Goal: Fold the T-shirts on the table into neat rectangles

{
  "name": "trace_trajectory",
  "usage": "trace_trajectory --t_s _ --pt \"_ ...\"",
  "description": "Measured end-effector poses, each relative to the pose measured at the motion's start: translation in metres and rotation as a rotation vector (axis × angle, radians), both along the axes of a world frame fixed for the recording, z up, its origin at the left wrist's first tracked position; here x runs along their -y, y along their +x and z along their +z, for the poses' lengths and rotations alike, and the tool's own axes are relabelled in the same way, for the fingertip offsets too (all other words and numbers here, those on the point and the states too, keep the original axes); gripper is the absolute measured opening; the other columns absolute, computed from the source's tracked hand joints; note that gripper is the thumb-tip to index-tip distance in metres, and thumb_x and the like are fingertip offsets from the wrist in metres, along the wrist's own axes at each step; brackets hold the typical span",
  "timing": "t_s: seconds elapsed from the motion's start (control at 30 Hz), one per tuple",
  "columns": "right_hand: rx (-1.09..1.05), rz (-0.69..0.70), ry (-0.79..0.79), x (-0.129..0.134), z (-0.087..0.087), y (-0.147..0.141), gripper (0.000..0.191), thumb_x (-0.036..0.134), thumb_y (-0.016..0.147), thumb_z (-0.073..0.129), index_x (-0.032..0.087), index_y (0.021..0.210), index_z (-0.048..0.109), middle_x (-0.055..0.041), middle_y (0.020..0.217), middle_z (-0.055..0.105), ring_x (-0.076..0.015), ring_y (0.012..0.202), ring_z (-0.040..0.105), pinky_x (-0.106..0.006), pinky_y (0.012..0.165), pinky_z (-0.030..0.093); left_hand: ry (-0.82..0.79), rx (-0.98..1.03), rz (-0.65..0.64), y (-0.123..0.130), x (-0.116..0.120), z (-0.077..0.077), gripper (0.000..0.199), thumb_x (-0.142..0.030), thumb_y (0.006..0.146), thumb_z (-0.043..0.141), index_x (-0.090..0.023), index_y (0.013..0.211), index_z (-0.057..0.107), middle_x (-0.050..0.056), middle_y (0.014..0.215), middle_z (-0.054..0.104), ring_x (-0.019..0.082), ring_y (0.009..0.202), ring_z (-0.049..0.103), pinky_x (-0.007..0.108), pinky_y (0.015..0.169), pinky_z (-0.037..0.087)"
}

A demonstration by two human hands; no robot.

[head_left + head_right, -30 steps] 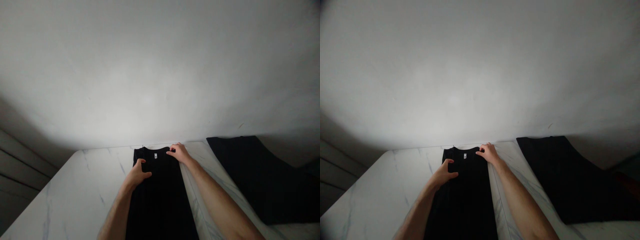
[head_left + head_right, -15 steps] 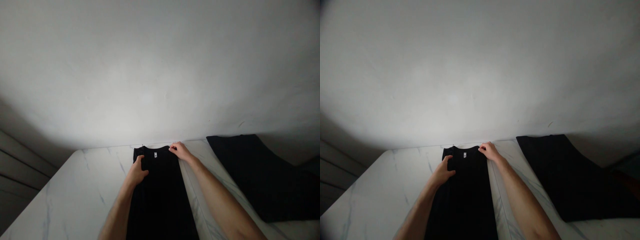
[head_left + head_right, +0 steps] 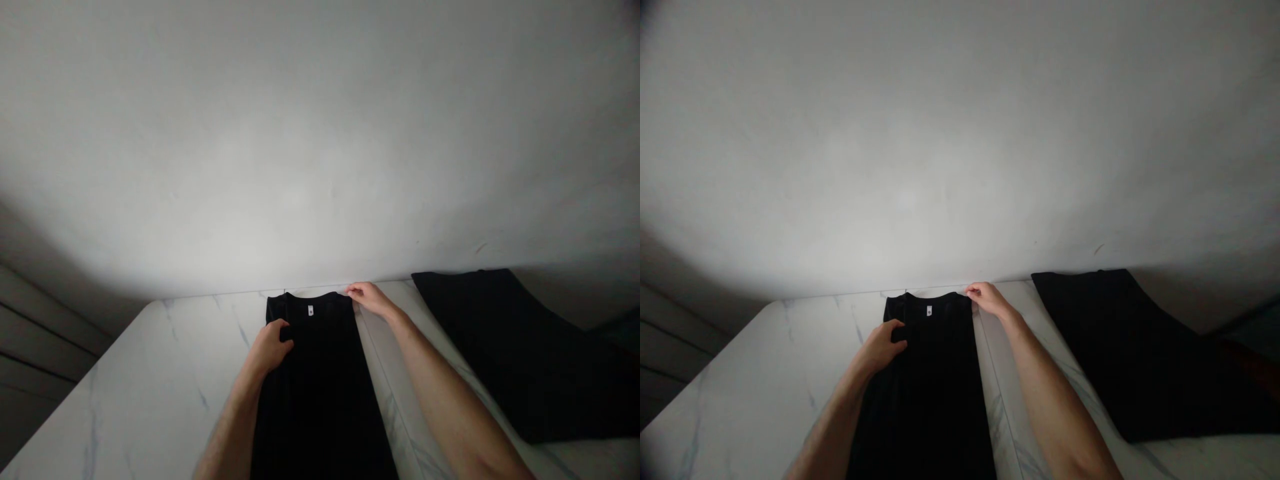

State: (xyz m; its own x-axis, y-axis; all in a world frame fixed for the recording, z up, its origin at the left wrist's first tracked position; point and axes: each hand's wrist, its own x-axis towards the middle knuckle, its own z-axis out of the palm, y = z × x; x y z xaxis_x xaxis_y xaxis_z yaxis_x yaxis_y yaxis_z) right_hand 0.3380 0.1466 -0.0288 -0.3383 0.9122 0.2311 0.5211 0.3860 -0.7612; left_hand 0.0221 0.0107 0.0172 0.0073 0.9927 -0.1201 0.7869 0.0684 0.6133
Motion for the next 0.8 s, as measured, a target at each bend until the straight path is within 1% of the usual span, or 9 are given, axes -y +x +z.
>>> trace_trajectory --t_s 0.17,0.27,0.37,0.43,0.53,0.6,0.67,0.73,0.8 --pt "0.117 0.076 0.09 -0.001 -0.001 -0.005 0.017 0.027 0.086 0.065 0.018 0.087 0.079 -0.0077 0.091 0.079 -0.0224 0.086 0.071 -0.033 0.083 0.052 -0.019 0.048 -0.013 -0.003 0.001 0.0 0.026 -0.01 0.072 0.064 -0.019 0.096 0.068 0.004 0.089 0.072 0.021 0.088 0.068 0.029 0.076 0.048" --pt "0.215 -0.037 0.188 0.002 -0.005 -0.013 0.012 0.028 0.082 0.071 0.02 0.076 0.077 -0.0053 0.08 0.077 -0.0215 0.081 0.068 -0.034 0.083 0.049 -0.046 0.082 -0.016 -0.004 0.001 -0.003 0.023 -0.009 0.071 0.063 -0.02 0.091 0.066 0.001 0.08 0.069 0.02 0.082 0.067 0.028 0.071 0.048" --pt "0.326 -0.16 0.24 0.006 -0.007 -0.018 0.014 0.031 0.079 0.076 0.02 0.07 0.073 -0.0054 0.078 0.073 -0.0229 0.084 0.065 -0.035 0.085 0.047 -0.056 0.067 0.015 -0.005 0.0 -0.006 0.031 -0.008 0.07 0.064 -0.02 0.099 0.064 0.001 0.083 0.067 0.018 0.076 0.064 0.027 0.067 0.048" --pt "0.337 -0.19 0.253 0.009 0.002 -0.02 0.01 0.03 0.078 0.077 0.02 0.079 0.074 -0.0069 0.085 0.074 -0.0239 0.09 0.065 -0.035 0.087 0.048 -0.058 0.077 0.035 -0.004 0.0 -0.006 0.037 -0.011 0.071 0.065 -0.019 0.107 0.061 0.001 0.084 0.065 0.017 0.071 0.062 0.027 0.064 0.048" --pt "0.257 -0.16 0.297 0.019 0.034 -0.027 0.02 0.025 0.083 0.072 0.02 0.102 0.073 -0.0095 0.106 0.074 -0.0242 0.102 0.065 -0.036 0.093 0.047 -0.084 0.206 0.032 -0.003 0.002 -0.001 0.046 -0.018 0.074 0.067 -0.02 0.119 0.056 -0.003 0.077 0.058 0.014 0.062 0.057 0.025 0.056 0.045" --pt "0.223 -0.074 0.295 0.038 0.061 -0.037 0.021 0.025 0.087 0.068 0.021 0.107 0.072 -0.0087 0.11 0.074 -0.023 0.103 0.066 -0.034 0.092 0.047 -0.113 0.36 -0.001 -0.001 0.004 0.007 0.055 -0.02 0.076 0.068 -0.021 0.128 0.05 -0.006 0.071 0.053 0.012 0.057 0.053 0.023 0.05 0.041" --pt "0.24 0.035 0.224 0.071 0.081 -0.053 0.016 0.027 0.089 0.067 0.022 0.103 0.074 -0.0054 0.1 0.075 -0.0202 0.091 0.068 -0.03 0.082 0.049 -0.131 0.474 0.002 0.003 0.004 0.015 0.06 -0.016 0.077 0.066 -0.022 0.133 0.047 -0.007 0.07 0.051 0.01 0.055 0.051 0.021 0.048 0.039" --pt "0.288 0.093 0.169 0.113 0.088 -0.071 0.015 0.033 0.088 0.07 0.022 0.098 0.074 -0.0032 0.089 0.074 -0.0181 0.078 0.068 -0.028 0.073 0.048 -0.135 0.503 0.052 0.007 0.002 0.022 0.062 -0.011 0.077 0.065 -0.021 0.135 0.046 -0.006 0.075 0.053 0.009 0.056 0.051 0.019 0.048 0.04" --pt "0.367 0.083 0.217 0.158 0.083 -0.092 0.026 0.04 0.084 0.076 0.021 0.101 0.073 -0.005 0.093 0.073 -0.0203 0.083 0.067 -0.03 0.074 0.048 -0.136 0.482 0.114 0.012 -0.002 0.025 0.062 -0.008 0.076 0.064 -0.019 0.134 0.047 -0.006 0.077 0.052 0.007 0.055 0.051 0.019 0.048 0.041"
